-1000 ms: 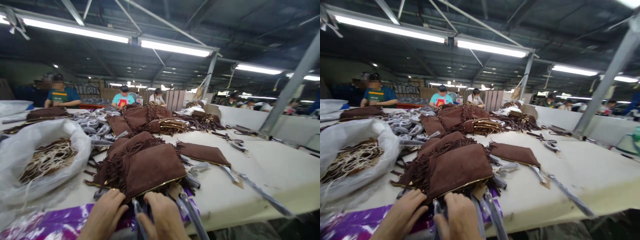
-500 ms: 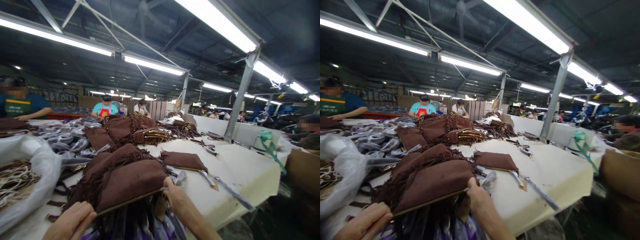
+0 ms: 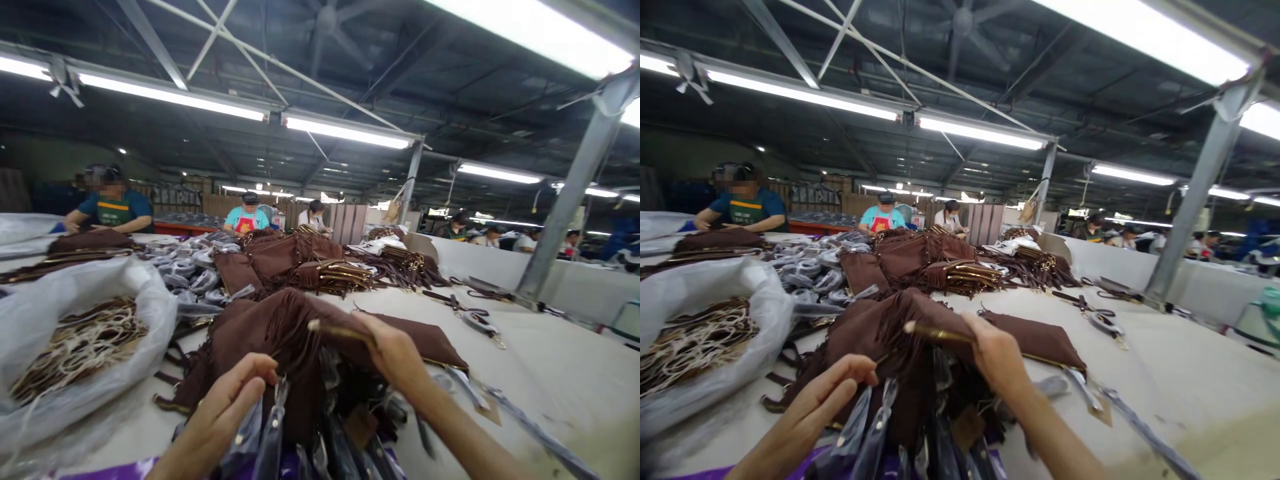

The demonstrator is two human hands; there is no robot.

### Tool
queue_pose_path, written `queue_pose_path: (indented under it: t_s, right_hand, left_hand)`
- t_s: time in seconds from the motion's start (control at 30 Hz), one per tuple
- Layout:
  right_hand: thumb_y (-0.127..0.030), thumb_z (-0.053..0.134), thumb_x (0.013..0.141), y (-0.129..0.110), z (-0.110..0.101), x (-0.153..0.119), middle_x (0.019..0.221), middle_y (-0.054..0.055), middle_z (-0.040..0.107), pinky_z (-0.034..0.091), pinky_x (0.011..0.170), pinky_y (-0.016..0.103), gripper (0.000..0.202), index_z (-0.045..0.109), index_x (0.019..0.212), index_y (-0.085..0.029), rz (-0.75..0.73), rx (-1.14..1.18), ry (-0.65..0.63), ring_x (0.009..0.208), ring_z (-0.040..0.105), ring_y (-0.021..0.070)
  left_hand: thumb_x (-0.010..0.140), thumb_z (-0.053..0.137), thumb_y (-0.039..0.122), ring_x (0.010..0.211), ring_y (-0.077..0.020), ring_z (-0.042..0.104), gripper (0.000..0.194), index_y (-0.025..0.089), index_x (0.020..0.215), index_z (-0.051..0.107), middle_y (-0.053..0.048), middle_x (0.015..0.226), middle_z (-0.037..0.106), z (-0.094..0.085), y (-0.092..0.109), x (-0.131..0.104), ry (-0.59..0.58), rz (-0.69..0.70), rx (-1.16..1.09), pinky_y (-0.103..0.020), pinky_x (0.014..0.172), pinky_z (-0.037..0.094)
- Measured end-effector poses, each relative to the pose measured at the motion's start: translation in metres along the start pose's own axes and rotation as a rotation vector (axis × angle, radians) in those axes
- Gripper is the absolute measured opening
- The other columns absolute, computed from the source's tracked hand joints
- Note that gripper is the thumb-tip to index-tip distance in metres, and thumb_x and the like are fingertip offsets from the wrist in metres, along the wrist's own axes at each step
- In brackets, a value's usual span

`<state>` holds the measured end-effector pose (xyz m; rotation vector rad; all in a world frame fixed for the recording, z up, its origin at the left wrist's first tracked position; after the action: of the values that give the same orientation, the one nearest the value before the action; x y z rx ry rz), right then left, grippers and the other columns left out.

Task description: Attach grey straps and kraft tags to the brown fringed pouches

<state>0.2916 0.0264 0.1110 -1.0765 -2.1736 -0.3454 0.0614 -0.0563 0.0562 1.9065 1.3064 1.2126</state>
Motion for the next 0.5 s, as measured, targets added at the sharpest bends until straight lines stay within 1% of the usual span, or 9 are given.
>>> queue_pose_path:
  t_s: [0.03, 0.1, 0.17, 0.23, 0.3, 0.37, 0.4, 0.47, 0.5]
  right_hand:
    - [-0.012, 0.040, 0.089, 0.026, -0.018, 0.011, 0.115, 0.010, 0.074, 0.057, 0.089, 0.035, 0.043, 0.064, 0.124, -0.015, 0.049, -0.027, 0.051, 0.102, 0.071, 0.0240]
    - [-0.022, 0.044, 0.093, 0.076, -0.057, 0.027, 0.099, 0.008, 0.078, 0.058, 0.074, 0.033, 0.035, 0.067, 0.119, -0.019, 0.148, -0.118, 0.137, 0.085, 0.074, 0.0249]
    - [-0.027, 0.045, 0.095, 0.118, -0.094, 0.036, 0.092, 0.010, 0.078, 0.056, 0.069, 0.034, 0.033, 0.067, 0.118, -0.018, 0.228, -0.217, 0.210, 0.079, 0.074, 0.0277]
    - [-0.026, 0.043, 0.095, 0.146, -0.124, 0.038, 0.102, 0.013, 0.076, 0.055, 0.075, 0.038, 0.037, 0.064, 0.125, -0.016, 0.280, -0.304, 0.269, 0.088, 0.073, 0.0305]
    - [-0.022, 0.039, 0.094, 0.161, -0.140, 0.034, 0.124, 0.015, 0.068, 0.052, 0.086, 0.041, 0.044, 0.057, 0.134, -0.017, 0.291, -0.373, 0.304, 0.106, 0.068, 0.0317]
    - [-0.021, 0.036, 0.093, 0.169, -0.138, 0.025, 0.140, 0.017, 0.057, 0.049, 0.095, 0.042, 0.050, 0.052, 0.139, -0.015, 0.265, -0.407, 0.310, 0.122, 0.058, 0.0321]
    - [-0.021, 0.035, 0.092, 0.176, -0.129, 0.017, 0.142, 0.019, 0.054, 0.047, 0.097, 0.043, 0.051, 0.052, 0.139, -0.012, 0.250, -0.397, 0.298, 0.127, 0.054, 0.0327]
    - [-0.023, 0.036, 0.086, 0.195, -0.097, -0.007, 0.133, 0.031, 0.057, 0.047, 0.095, 0.052, 0.053, 0.061, 0.126, 0.000, 0.210, -0.352, 0.276, 0.124, 0.055, 0.0406]
    - [-0.026, 0.040, 0.080, 0.209, -0.074, -0.021, 0.122, 0.034, 0.063, 0.050, 0.088, 0.055, 0.051, 0.069, 0.112, 0.000, 0.190, -0.320, 0.254, 0.113, 0.062, 0.0437]
  left_hand:
    - [0.096, 0.041, 0.047, 0.091, -0.0189, 0.061, 0.034, 0.023, 0.103, 0.063, -0.002, 0.094, 0.067, -0.005, -0.017, -0.002, 0.006, -0.038, 0.002, -0.025, 0.081, 0.049]
    - [0.094, 0.043, 0.049, 0.089, -0.0202, 0.063, 0.036, 0.022, 0.098, 0.065, -0.002, 0.092, 0.068, -0.013, -0.058, -0.009, 0.003, -0.106, 0.023, -0.026, 0.079, 0.050]
    - [0.092, 0.044, 0.053, 0.079, -0.0203, 0.065, 0.039, 0.023, 0.090, 0.067, -0.001, 0.081, 0.069, -0.017, -0.095, -0.014, 0.000, -0.128, 0.039, -0.025, 0.073, 0.052]
    - [0.088, 0.049, 0.055, 0.079, -0.0209, 0.065, 0.037, 0.024, 0.086, 0.069, 0.000, 0.079, 0.070, -0.025, -0.122, -0.016, 0.058, -0.135, 0.073, -0.025, 0.073, 0.052]
    - [0.086, 0.052, 0.055, 0.078, -0.0210, 0.065, 0.035, 0.024, 0.083, 0.069, 0.000, 0.079, 0.071, -0.029, -0.131, -0.017, 0.089, -0.138, 0.108, -0.024, 0.072, 0.052]
    - [0.088, 0.050, 0.051, 0.074, -0.0202, 0.064, 0.035, 0.023, 0.079, 0.067, -0.001, 0.076, 0.069, -0.025, -0.125, -0.019, 0.074, -0.140, 0.147, -0.024, 0.069, 0.051]
    - [0.089, 0.048, 0.049, 0.073, -0.0196, 0.063, 0.034, 0.022, 0.077, 0.066, -0.001, 0.074, 0.068, -0.023, -0.119, -0.020, 0.067, -0.143, 0.167, -0.024, 0.068, 0.049]
    - [0.090, 0.046, 0.043, 0.071, -0.0186, 0.061, 0.033, 0.020, 0.075, 0.063, -0.002, 0.074, 0.067, -0.023, -0.107, -0.020, 0.080, -0.151, 0.200, -0.025, 0.068, 0.047]
    - [0.090, 0.045, 0.040, 0.072, -0.0184, 0.060, 0.032, 0.019, 0.075, 0.063, -0.003, 0.075, 0.066, -0.024, -0.104, -0.020, 0.087, -0.162, 0.208, -0.025, 0.068, 0.046]
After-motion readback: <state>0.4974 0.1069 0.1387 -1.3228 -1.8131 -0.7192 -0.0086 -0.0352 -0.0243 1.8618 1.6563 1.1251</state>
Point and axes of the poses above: each hand's wrist, its own x-axis towards the middle knuckle, its own z-axis out of the palm, y = z × x, the point moved 10 cm from there along x, towards the middle knuckle
